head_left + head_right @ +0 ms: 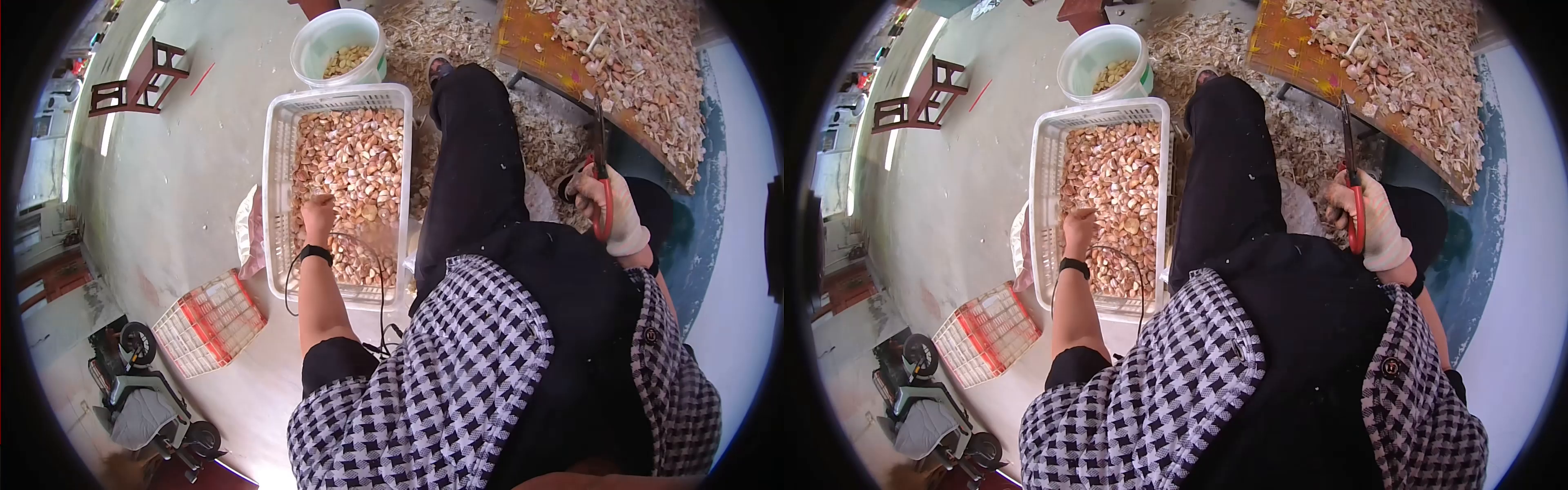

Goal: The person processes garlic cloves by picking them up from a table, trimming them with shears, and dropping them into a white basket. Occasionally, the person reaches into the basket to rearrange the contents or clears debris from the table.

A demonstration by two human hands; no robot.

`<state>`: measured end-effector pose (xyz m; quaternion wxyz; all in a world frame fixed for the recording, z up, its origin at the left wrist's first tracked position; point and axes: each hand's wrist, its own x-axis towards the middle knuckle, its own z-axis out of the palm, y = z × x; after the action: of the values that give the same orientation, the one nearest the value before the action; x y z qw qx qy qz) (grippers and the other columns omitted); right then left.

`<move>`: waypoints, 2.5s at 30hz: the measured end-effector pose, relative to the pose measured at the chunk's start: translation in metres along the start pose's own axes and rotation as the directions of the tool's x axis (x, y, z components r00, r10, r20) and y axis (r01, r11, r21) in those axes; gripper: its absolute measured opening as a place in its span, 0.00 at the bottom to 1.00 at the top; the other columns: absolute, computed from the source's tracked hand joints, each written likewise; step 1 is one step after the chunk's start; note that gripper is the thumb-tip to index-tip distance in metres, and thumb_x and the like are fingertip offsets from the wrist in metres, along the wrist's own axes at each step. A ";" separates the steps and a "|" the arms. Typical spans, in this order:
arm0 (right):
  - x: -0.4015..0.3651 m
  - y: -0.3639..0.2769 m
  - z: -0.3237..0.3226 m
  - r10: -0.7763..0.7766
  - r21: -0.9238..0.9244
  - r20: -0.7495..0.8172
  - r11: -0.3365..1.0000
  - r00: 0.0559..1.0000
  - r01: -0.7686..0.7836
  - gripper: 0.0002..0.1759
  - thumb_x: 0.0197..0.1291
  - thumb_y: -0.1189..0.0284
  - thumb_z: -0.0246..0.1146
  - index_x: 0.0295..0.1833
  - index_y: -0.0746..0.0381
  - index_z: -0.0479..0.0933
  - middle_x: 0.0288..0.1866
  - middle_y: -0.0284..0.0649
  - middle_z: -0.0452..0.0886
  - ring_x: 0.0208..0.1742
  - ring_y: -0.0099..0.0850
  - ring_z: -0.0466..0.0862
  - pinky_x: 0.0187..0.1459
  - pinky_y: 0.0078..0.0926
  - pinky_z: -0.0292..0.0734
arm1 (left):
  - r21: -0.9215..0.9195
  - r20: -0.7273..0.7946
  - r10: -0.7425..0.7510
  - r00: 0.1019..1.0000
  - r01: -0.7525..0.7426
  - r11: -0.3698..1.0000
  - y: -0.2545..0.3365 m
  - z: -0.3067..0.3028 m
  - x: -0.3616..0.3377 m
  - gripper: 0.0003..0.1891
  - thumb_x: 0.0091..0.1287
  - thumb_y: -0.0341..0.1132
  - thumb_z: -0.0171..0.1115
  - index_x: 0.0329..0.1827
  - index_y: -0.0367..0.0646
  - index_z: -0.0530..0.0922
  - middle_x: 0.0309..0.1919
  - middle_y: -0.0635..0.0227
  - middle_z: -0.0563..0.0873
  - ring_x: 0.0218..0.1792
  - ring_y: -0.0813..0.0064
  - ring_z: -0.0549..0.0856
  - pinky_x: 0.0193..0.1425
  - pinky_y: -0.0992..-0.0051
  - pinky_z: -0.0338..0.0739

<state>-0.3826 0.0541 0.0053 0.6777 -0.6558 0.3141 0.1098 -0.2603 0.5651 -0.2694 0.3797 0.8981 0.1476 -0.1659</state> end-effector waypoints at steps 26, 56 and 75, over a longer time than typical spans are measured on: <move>0.037 0.000 0.017 0.143 -0.152 0.019 0.979 0.989 -0.139 0.07 0.59 0.72 0.63 0.39 0.62 0.72 0.25 0.33 0.76 0.22 0.18 0.75 0.23 0.13 0.70 | -0.461 0.096 -0.230 0.968 0.248 0.852 -0.006 0.070 0.021 0.11 0.63 0.32 0.64 0.42 0.32 0.82 0.31 0.61 0.87 0.24 0.75 0.84 0.29 0.76 0.77; 0.019 0.061 -0.088 0.065 0.263 -0.111 0.964 0.992 -0.034 0.19 0.56 0.68 0.71 0.47 0.67 0.75 0.30 0.33 0.79 0.24 0.20 0.78 0.23 0.16 0.72 | -0.538 0.418 0.528 0.739 -0.267 0.799 0.467 0.097 -0.084 0.10 0.68 0.31 0.62 0.44 0.32 0.83 0.30 0.63 0.85 0.26 0.77 0.84 0.29 0.81 0.76; 0.005 0.092 -0.139 -0.154 0.133 -0.392 0.966 0.907 0.221 0.20 0.52 0.65 0.73 0.40 0.69 0.77 0.24 0.36 0.76 0.26 0.20 0.73 0.29 0.25 0.70 | 0.239 0.346 0.871 0.347 -0.931 0.276 0.543 0.276 -0.064 0.14 0.52 0.31 0.65 0.40 0.32 0.82 0.34 0.47 0.83 0.36 0.51 0.83 0.43 0.59 0.78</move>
<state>-0.4695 -0.0697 -0.0644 0.6663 -0.6301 0.3825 -0.1125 -0.1572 -0.0084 -0.0806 0.2247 0.8627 -0.4529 -0.0126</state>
